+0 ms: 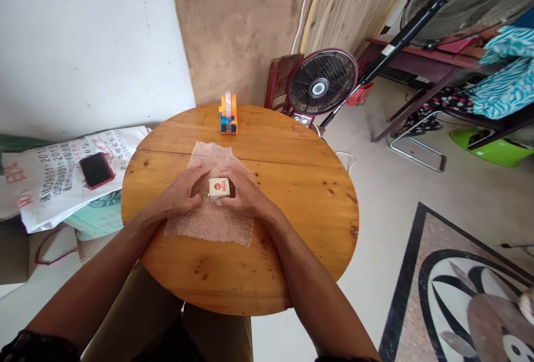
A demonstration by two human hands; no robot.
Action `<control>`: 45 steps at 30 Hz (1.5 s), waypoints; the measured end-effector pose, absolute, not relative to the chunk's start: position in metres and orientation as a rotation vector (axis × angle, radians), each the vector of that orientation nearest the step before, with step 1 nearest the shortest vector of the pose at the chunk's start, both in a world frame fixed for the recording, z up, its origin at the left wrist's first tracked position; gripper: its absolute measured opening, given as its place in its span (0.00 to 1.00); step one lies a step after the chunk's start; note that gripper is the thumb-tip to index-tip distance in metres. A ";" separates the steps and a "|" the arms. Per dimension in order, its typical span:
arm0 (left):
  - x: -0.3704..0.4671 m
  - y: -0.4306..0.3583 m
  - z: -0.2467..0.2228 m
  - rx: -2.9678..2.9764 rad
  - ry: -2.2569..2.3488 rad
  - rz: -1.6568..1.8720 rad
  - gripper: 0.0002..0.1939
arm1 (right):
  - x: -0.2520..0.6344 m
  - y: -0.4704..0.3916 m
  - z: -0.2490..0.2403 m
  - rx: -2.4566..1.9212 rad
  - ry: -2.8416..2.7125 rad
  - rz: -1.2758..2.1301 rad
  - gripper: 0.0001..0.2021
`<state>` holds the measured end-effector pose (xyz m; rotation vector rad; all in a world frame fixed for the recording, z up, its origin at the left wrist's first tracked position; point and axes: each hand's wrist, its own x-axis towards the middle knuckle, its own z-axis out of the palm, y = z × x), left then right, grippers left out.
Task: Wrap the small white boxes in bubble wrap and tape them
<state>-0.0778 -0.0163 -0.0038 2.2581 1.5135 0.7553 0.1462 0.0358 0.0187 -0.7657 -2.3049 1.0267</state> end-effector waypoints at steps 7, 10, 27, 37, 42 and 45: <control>-0.081 -0.015 -0.005 2.282 1.447 0.792 0.37 | 0.150 0.034 0.018 -0.950 -2.315 1.017 0.18; -0.080 -0.016 -0.004 2.274 1.499 0.755 0.37 | 0.148 0.033 0.016 -0.931 -2.289 0.996 0.18; -0.080 -0.016 -0.003 2.279 1.461 0.771 0.36 | 0.144 0.027 0.023 -1.065 -2.337 0.868 0.18; -0.080 -0.022 0.007 2.122 1.548 0.964 0.33 | 0.146 0.022 0.024 -0.874 -2.001 1.258 0.31; -0.084 -0.053 0.032 2.343 1.503 0.933 0.15 | 0.145 0.026 0.020 -0.796 -1.799 1.413 0.31; -0.082 -0.083 0.042 2.559 1.400 0.692 0.10 | 0.146 0.031 0.016 -0.790 -1.703 1.488 0.32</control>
